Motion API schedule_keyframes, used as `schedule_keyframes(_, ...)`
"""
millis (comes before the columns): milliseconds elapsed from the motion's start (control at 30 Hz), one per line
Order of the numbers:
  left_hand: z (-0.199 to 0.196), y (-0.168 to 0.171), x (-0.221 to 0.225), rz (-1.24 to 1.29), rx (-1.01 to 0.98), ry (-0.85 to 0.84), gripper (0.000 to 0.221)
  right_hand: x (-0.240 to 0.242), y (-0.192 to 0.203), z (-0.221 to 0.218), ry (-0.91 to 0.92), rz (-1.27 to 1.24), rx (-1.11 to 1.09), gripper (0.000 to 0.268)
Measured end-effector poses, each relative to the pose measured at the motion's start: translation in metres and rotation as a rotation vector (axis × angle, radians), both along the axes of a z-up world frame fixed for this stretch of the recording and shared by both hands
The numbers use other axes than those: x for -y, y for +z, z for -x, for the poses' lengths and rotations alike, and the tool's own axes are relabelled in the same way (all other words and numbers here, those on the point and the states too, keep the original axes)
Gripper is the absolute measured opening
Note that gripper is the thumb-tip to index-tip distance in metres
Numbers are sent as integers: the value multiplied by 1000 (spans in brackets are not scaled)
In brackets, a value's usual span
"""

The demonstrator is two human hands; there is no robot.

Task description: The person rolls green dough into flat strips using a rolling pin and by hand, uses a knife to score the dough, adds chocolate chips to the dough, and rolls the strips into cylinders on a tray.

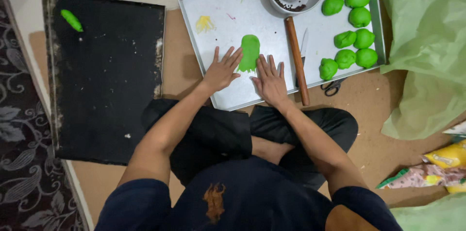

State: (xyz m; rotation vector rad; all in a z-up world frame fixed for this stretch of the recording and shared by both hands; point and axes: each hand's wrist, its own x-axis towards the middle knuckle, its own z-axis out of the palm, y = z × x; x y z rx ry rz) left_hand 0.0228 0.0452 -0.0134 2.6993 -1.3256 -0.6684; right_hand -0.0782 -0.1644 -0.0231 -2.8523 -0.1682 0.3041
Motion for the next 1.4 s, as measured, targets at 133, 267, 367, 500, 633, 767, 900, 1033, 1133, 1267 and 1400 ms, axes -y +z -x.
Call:
schedule_keyframes(133, -3, 12, 5, -3, 9, 14, 74, 7, 6, -6, 48, -30, -55, 67)
schedule_keyframes(267, -4, 21, 5, 317, -24, 409, 67, 50, 22, -67, -583, -426, 279, 23)
schedule_keyframes(367, 6, 24, -5, 488, 16, 555, 61, 93, 35, -127, -824, -416, 431, 34)
schedule_keyframes(500, 22, 22, -14, 654, -90, 660, 53, 94, 51, -167, -1043, -450, 136, 85)
schedule_keyframes(633, 17, 24, -16, 798, -269, 855, 49, 119, 34, -183, -890, -528, 407, 21)
schedule_keyframes(767, -5, 30, -10, 993, -418, 956, 63, 86, 34, -145, -610, -722, 502, 24)
schedule_keyframes(900, -11, 54, -1, 1114, -704, 873, 121, 48, 48, -102, -437, -951, 283, 20)
schedule_keyframes(1033, -9, 64, 0, 1127, -534, 992, 96, 27, 59, -81, -407, -977, 197, 18)
schedule_keyframes(1133, 10, 62, 0, 1134, -445, 1156, 76, 11, 64, -60, -238, -541, 717, 26)
schedule_keyframes(1267, 33, 64, 17, 939, -411, 1191, 84, -31, 43, -39, 18, -204, 435, 35)
schedule_keyframes(1400, 55, 70, 31, 854, -267, 1117, 81, -43, 35, -35, -67, -318, -198, 47)
